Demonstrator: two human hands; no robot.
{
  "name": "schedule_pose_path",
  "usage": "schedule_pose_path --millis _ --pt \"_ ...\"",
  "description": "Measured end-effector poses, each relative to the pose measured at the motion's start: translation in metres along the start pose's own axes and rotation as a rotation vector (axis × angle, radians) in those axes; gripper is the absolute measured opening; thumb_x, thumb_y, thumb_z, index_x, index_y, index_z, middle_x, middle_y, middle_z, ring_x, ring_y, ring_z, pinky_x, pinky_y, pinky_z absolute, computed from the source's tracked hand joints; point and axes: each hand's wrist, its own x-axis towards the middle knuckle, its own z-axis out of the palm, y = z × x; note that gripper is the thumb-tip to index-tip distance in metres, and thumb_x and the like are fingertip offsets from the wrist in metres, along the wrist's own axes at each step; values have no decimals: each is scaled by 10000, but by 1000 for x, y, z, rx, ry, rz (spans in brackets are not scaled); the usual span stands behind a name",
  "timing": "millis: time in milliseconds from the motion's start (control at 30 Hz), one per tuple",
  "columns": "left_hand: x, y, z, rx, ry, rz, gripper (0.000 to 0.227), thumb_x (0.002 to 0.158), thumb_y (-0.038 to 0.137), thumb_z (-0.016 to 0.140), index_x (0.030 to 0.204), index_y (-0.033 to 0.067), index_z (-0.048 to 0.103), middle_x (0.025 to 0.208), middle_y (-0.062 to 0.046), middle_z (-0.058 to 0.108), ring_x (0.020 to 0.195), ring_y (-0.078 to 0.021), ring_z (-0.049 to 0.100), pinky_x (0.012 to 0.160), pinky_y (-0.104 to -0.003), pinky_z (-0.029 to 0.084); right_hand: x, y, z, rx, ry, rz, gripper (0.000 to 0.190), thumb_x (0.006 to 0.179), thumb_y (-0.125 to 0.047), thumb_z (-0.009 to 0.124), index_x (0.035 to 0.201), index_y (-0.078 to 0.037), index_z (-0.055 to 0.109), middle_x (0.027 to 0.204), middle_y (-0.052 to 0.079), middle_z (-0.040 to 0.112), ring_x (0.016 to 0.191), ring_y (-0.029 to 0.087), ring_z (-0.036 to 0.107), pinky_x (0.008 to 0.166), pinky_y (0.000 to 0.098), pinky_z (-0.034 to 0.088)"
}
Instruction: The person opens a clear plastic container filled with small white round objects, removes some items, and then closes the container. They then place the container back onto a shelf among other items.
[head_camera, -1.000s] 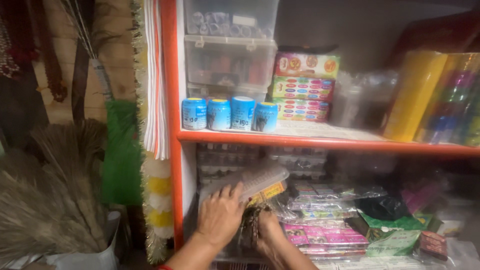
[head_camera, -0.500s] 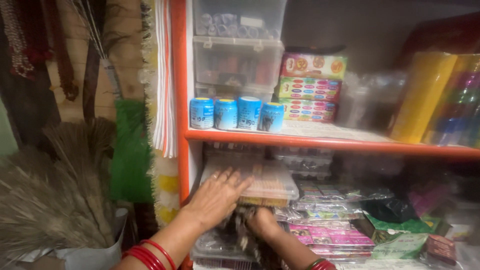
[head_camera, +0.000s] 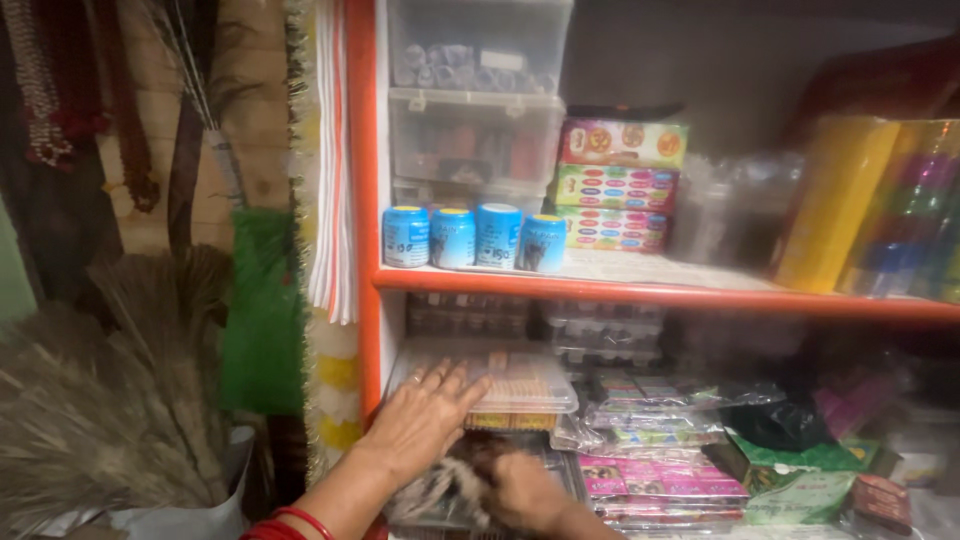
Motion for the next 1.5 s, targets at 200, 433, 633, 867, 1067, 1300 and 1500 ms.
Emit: schedule_pose_path --millis 200,433,633,867,1067,1300,1500 --pt "-14 1 21 -6 47 13 661 843 130 738 1453 93 485 1453 -279 489 1351 -431 460 1100 -552 356 -29 20 -41 -198 74 322 304 822 -258 641 1005 -44 756 937 240 727 874 407 701 833 477 559" --pt "-26 4 68 -103 -24 -60 748 825 157 765 1492 86 433 1536 -270 431 1384 -436 399 1140 -556 289 -44 55 -85 -181 353 677 422 844 -367 576 817 13 758 723 236 728 690 396 722 736 504 575" --pt "-44 3 100 -120 72 9 772 806 167 785 1480 69 423 1513 -268 403 1453 -463 372 1139 -550 258 -19 69 -124 -80 772 706 474 891 -370 562 905 56 768 765 288 726 718 399 742 736 500 564" --pt "-42 0 60 -248 -185 -54 710 903 353 707 1498 100 414 1571 -253 370 1456 -424 342 1183 -527 196 20 55 -101 -117 805 410 392 904 -319 636 1110 1 725 1038 275 727 940 420 690 816 479 527" --pt "-16 7 11 -476 -273 -435 531 967 405 603 1399 104 540 1404 -169 570 1321 -361 516 1106 -495 408 43 23 -49 -134 553 71 259 844 -177 642 1063 -49 695 1024 222 687 972 448 640 812 480 528" --pt "1 -5 -1 -473 -174 -514 446 917 258 639 1318 66 611 1144 -253 696 1105 -411 661 985 -494 518 45 -13 -65 -212 156 104 318 935 -284 618 1173 -80 674 1043 212 682 944 420 650 789 494 529" --pt "17 -14 -7 -408 -5 -485 362 905 221 634 1221 45 655 1151 -245 687 1066 -428 659 940 -513 521 62 -10 -96 -218 10 309 328 1013 -369 522 1162 -113 663 904 216 715 835 383 692 772 489 551"
